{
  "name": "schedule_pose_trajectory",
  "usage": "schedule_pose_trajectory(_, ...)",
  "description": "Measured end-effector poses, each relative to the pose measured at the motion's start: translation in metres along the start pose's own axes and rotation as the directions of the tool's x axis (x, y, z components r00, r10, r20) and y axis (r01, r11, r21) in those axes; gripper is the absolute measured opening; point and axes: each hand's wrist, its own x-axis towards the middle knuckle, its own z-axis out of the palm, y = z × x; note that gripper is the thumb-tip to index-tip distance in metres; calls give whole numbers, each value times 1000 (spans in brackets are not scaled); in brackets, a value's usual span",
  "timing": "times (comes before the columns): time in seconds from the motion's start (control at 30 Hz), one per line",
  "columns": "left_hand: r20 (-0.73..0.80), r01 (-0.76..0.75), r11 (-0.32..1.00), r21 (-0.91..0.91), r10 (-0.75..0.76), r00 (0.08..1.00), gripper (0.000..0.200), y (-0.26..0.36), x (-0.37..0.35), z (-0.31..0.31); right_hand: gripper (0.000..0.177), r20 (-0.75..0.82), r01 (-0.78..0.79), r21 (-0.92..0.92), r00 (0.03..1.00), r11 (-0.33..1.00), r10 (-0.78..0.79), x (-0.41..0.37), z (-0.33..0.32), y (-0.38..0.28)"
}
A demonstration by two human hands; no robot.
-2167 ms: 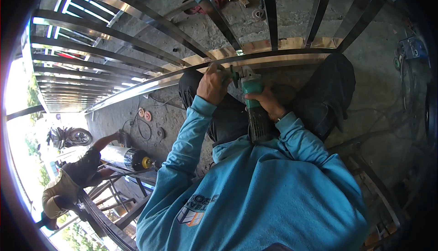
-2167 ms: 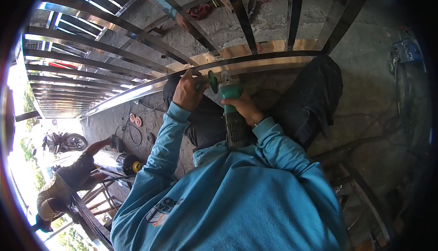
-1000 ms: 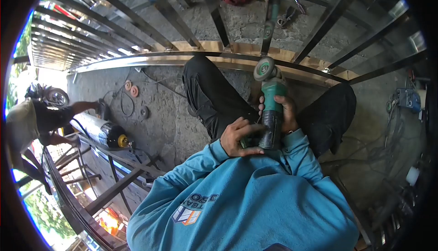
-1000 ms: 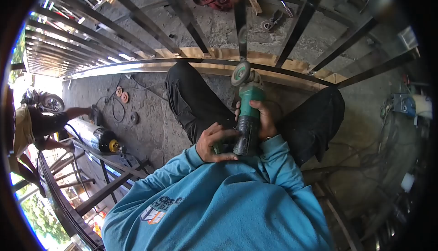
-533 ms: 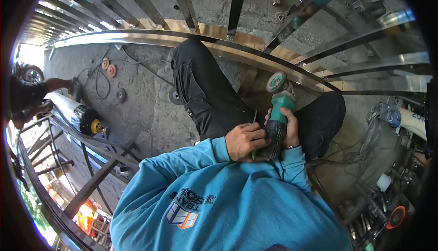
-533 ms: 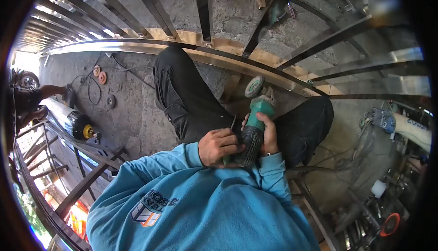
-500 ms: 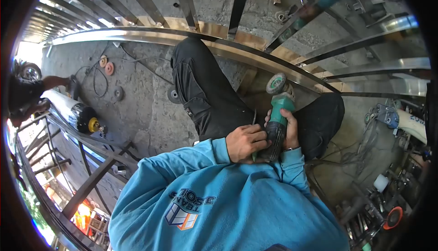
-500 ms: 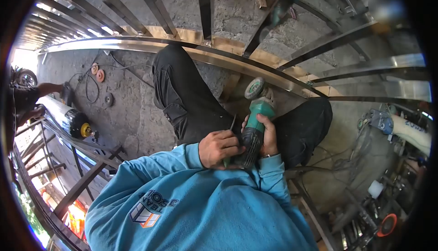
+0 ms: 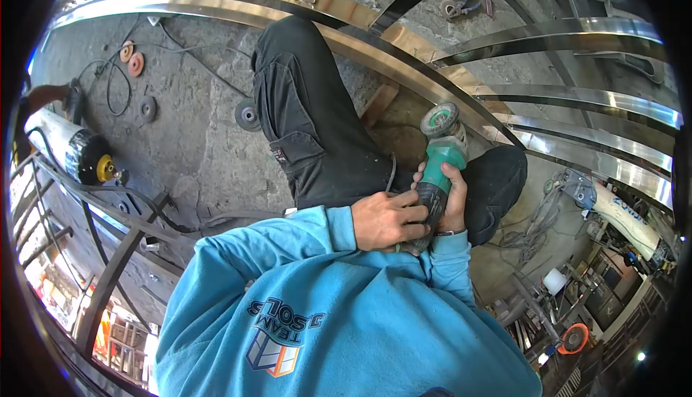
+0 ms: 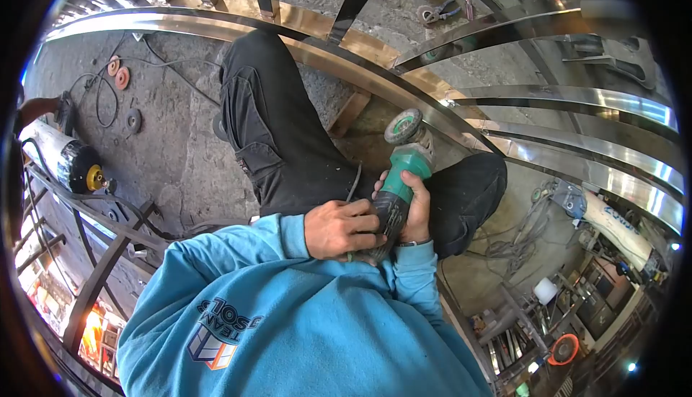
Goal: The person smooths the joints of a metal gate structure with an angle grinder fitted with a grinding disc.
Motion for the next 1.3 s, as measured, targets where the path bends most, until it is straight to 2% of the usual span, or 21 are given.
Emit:
schedule_pose_trajectory(0.07, -6, -11, 1000, 18, 11, 1000, 44, -4, -4, 1, 43, 8, 2, -140, 1000, 990, 0, 10, -8, 2)
schedule_pose_trajectory(0.17, -11, 6, 999, 51, -5, 1000, 43, -5, -9, 5, 43, 9, 70, -225, 998, 972, -70, 7, 7, -1)
schedule_pose_trajectory(0.2, -46, -4, 999, 53, 6, 999, 44, -4, -7, 4, 46, 57, 1, -225, 998, 974, 13, 8, 9, -5)
schedule_pose_trajectory(0.23, -79, -11, 999, 47, 14, 997, 45, -1, -6, 5, 46, 52, -7, -236, 998, 972, 20, 5, 9, -7)
schedule_pose_trajectory(0.27, -135, 19, 999, 32, -15, 991, 56, 0, -5, 8, 48, 93, -25, -192, 995, 981, 43, 5, 11, -12)
schedule_pose_trajectory(0.3, -146, 25, 999, 32, -20, 989, 56, 1, -3, 5, 50, 138, -43, -149, 988, 988, 63, 7, 17, -17)
schedule_pose_trajectory(0.33, -195, 133, 989, -67, -144, 970, 63, 3, -1, 2, 52, 207, -49, -153, 975, 987, 80, 11, 17, -24)
schedule_pose_trajectory(0.37, -230, 232, 957, -174, -268, 936, 69, 6, 1, -2, 52, 203, -54, -165, 975, 985, 87, 13, 21, -30)
schedule_pose_trajectory(0.4, -256, 263, 927, -269, -332, 908, 82, 6, 3, -6, 53, 242, -9, -210, 968, 978, 60, 14, 28, -37)
schedule_pose_trajectory(0.43, -264, 264, 925, -275, -337, 904, 82, 6, 4, -4, 53, 282, 38, -252, 959, 967, 36, 16, 35, -42)
schedule_pose_trajectory(0.5, -260, 434, 750, -499, -607, 750, 84, 7, 8, 0, 50, 243, 63, -227, 970, 972, -7, 23, 41, -49)
schedule_pose_trajectory(0.53, -341, 394, 774, -496, -591, 731, 92, 2, 10, 5, 50, 281, 87, -256, 960, 963, -12, 26, 44, -55)
schedule_pose_trajectory(0.57, -345, 390, 772, -502, -592, 728, 92, 0, 10, 8, 49, 318, 111, -284, 948, 952, -16, 28, 47, -59)
schedule_pose_trajectory(0.63, -130, 514, 557, -652, -750, 648, 99, -1, 12, 4, 48, 316, 124, -318, 949, 940, -18, 32, 56, -66)
schedule_pose_trajectory(0.73, -113, 526, 541, -656, -760, 640, 102, -6, 12, 11, 45, 293, 212, -401, 952, 891, -95, 33, 70, -72)
schedule_pose_trajectory(0.83, -62, 551, 505, -664, -772, 633, 101, -11, 10, 13, 45, 278, 222, -454, 955, 863, -99, 34, 74, -72)
schedule_pose_trajectory(0.9, -100, 522, 535, -664, -756, 647, 101, -16, 7, 16, 44, 242, 238, -479, 961, 845, -133, 32, 79, -69)
schedule_pose_trajectory(1.0, -87, 505, 504, -701, -763, 641, 97, -24, 0, 13, 43, 210, 241, -506, 966, 828, -152, 33, 83, -65)
schedule_pose_trajectory(1.17, -198, 365, 526, -768, -737, 646, 80, -39, -9, 18, 45, 179, 318, -582, 948, 748, -263, 29, 98, -58)
schedule_pose_trajectory(1.2, -136, 384, 471, -794, -753, 644, 86, -41, -9, 10, 45, 182, 315, -586, 949, 747, -257, 28, 99, -57)
schedule_pose_trajectory(1.3, -79, 429, 420, -800, -782, 618, 86, -45, -12, 7, 47, 175, 330, -581, 944, 744, -282, 30, 103, -50)
